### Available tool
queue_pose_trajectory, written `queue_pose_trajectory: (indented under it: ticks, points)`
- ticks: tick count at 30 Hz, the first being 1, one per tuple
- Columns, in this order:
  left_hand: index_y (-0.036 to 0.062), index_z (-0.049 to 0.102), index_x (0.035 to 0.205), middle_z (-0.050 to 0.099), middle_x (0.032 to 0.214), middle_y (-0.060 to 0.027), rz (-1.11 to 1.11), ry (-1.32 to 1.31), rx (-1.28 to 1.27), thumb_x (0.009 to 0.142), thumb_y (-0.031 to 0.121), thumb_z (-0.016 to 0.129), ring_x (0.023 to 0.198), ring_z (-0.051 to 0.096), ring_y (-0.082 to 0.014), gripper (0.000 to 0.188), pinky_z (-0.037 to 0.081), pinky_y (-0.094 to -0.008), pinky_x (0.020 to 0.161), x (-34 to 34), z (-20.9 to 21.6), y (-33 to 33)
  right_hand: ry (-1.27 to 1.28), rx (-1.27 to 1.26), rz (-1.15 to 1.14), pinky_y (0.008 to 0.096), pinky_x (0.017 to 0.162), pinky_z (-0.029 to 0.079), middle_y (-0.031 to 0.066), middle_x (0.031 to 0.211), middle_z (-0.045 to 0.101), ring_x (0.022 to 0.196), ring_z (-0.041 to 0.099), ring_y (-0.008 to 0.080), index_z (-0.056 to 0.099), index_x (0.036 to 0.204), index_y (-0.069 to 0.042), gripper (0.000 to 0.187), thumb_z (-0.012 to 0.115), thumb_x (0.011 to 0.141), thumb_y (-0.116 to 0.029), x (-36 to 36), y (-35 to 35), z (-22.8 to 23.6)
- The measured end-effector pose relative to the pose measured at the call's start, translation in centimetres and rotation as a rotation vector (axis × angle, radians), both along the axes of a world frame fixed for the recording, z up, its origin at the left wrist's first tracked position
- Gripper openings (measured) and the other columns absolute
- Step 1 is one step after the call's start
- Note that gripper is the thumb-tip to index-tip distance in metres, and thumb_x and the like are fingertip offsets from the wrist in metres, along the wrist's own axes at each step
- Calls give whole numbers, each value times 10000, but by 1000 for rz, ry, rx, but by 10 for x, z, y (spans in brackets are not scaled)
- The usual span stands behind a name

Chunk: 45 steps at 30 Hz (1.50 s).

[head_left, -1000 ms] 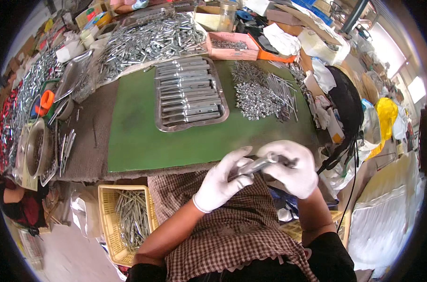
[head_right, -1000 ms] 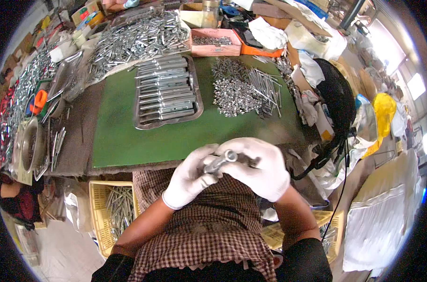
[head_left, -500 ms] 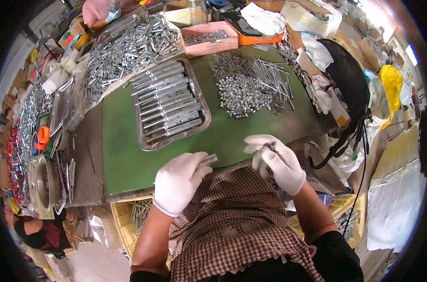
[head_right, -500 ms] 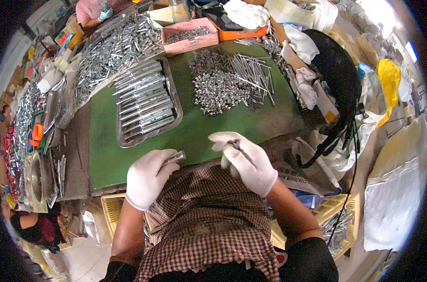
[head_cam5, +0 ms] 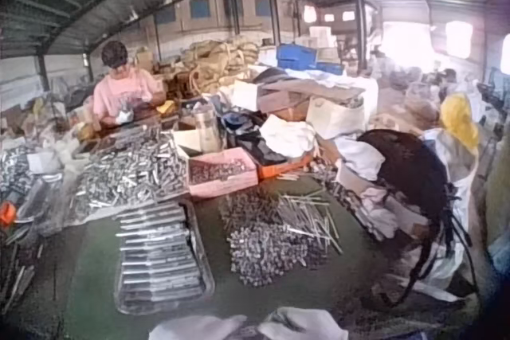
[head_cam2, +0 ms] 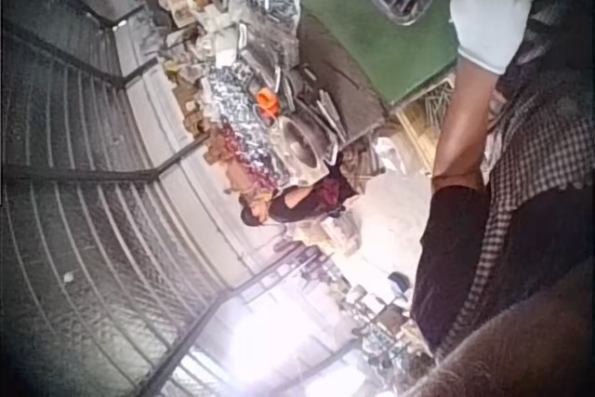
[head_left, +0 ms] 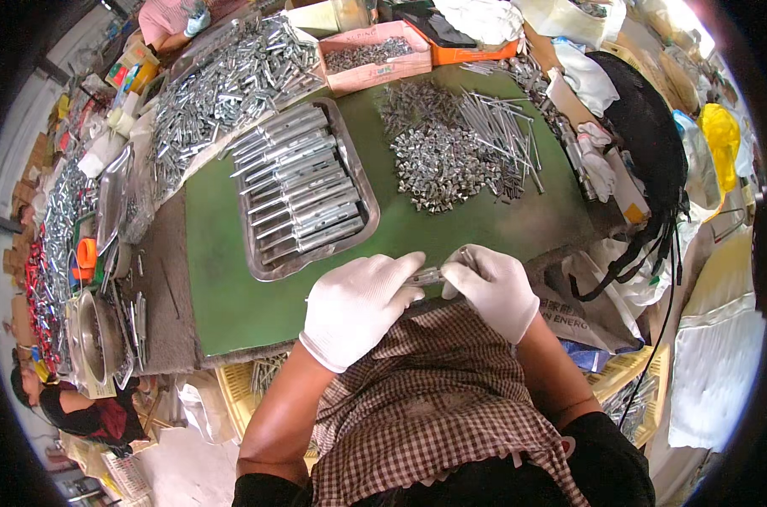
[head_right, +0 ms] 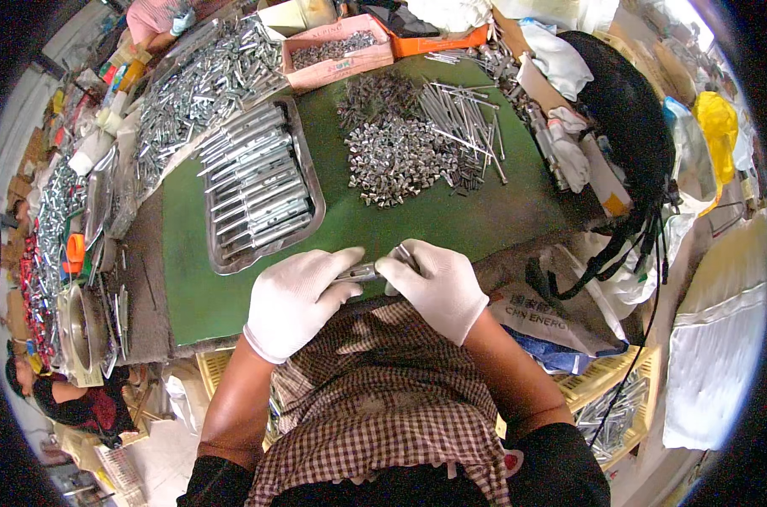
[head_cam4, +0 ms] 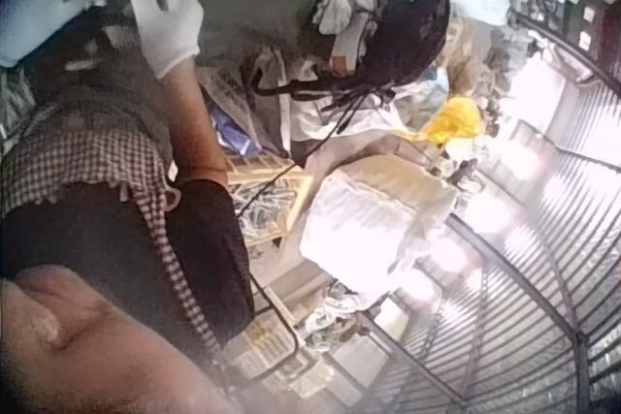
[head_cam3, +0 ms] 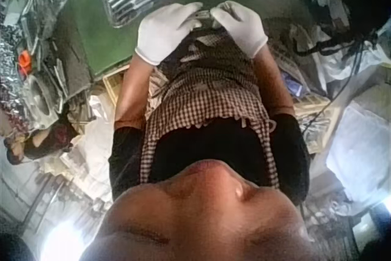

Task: The person assembles metal components by picking up cylindrical metal sleeves from a tray and inserting small metal pins and parts into them by hand.

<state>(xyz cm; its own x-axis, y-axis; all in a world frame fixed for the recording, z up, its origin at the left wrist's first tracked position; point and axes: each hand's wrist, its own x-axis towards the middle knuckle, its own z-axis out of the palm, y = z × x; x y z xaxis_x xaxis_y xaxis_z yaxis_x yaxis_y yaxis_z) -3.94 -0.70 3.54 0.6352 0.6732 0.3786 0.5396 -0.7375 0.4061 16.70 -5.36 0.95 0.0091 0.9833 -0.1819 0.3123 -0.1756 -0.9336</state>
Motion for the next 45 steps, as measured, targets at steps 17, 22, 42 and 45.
queue_pose_trajectory:
  ticks: [17, 22, 42, 45]
  points:
    - [189, 673, 1088, 550, 701, -66, 59, -10, -78, 801, 103, 692, 578, 586, -249, 300, 483, -363, 538, 4, 0, 1, -103, 318, -7, 279, 689, 484, 75, 824, 622, 713, 581, 147, 628, 976, -38, 110, 671, 876, -54, 5, 6, 10]
    - [180, 676, 1070, 557, 701, -70, 68, -30, -82, 804, 99, 687, 573, 588, -252, 278, 483, -366, 537, 7, 0, 2, -119, 383, 10, 269, 691, 480, 64, 834, 615, 717, 568, 140, 628, 989, -43, 118, 671, 880, -50, 8, 8, 10]
    - [240, 655, 1036, 502, 724, -67, 230, 311, 73, 837, 181, 633, 501, 556, -246, 209, 462, -376, 457, 35, -15, -9, -1006, 218, -19, 465, 801, 516, 184, 978, 631, 878, 643, 383, 614, 950, -56, 190, 592, 851, -218, 42, 112, 8]
    - [244, 650, 1042, 506, 722, -76, 228, 291, 26, 849, 193, 630, 502, 559, -253, 201, 465, -383, 461, 35, -15, -7, -956, 296, -44, 460, 801, 518, 180, 981, 638, 885, 645, 380, 614, 983, -59, 200, 589, 853, -209, 43, 110, 9]
